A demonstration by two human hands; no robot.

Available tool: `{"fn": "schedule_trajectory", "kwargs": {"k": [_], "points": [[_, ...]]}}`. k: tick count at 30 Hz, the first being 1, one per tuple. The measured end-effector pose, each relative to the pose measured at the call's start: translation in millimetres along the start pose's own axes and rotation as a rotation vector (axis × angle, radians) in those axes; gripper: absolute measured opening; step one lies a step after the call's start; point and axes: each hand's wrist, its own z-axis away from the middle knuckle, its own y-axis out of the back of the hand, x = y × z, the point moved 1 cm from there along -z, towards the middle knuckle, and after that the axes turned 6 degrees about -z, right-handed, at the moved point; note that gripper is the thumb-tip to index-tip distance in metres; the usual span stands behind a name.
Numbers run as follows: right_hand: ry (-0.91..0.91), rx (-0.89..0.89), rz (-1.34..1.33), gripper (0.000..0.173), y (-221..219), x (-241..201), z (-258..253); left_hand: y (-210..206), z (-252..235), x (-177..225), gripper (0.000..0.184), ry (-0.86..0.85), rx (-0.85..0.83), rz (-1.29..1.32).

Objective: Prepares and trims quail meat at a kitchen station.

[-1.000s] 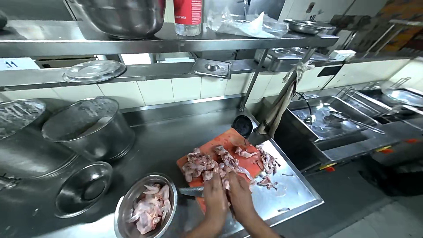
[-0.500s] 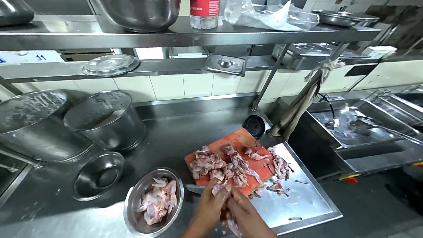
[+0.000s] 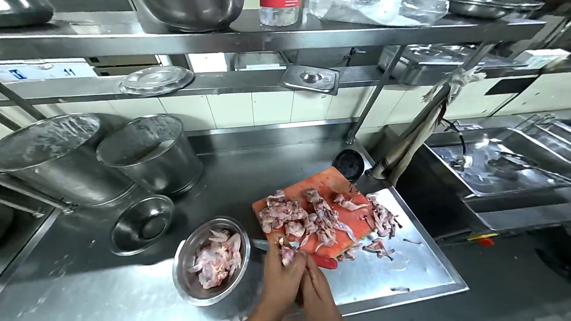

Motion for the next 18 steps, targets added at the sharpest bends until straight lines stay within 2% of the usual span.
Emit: {"fn": "schedule_trajectory", "kwargs": {"k": [2, 4, 6, 8, 10, 13, 15, 18], "points": [[-0.158, 0.006, -0.196, 0.032, -0.9, 24.4, -1.7, 1.8, -6.5, -21.6, 0.06, 0.138, -0.034, -0.049], [-0.307, 0.0, -0.341, 0.032, -2.3, 48.9, 0.2, 7.7, -9.6, -48.6, 0.068, 0.337, -0.107, -0.042], [-0.406, -0.045, -0.411, 0.036, -2.8, 67.0, 6.8, 12.8, -3.4, -68.7, 0.059, 0.493, -0.17, 0.003], [-0.468, -0.15, -0.348, 0.04, 0.4, 79.7, 10.0, 15.5, 2.8, -82.4, 0.046, 0.549, -0.162, 0.061], [-0.519, -0.307, -0.108, 0.039, 8.5, 86.9, 12.8, 16.1, 9.8, -100.4, 0.038, 0.566, -0.112, 0.031], [-0.451, -0.55, 0.406, 0.037, 34.7, 92.2, 5.3, 29.2, 11.4, -128.4, 0.054, 0.579, -0.113, -0.351], [-0.325, -0.486, 0.728, 0.034, 56.4, 92.4, -3.3, 38.4, 9.0, -138.6, 0.063, 0.605, -0.176, -0.625], [-0.228, -0.382, 1.008, 0.034, 80.0, 93.8, -25.7, 36.4, 6.2, -137.5, 0.054, 0.585, -0.293, -0.887]]}}
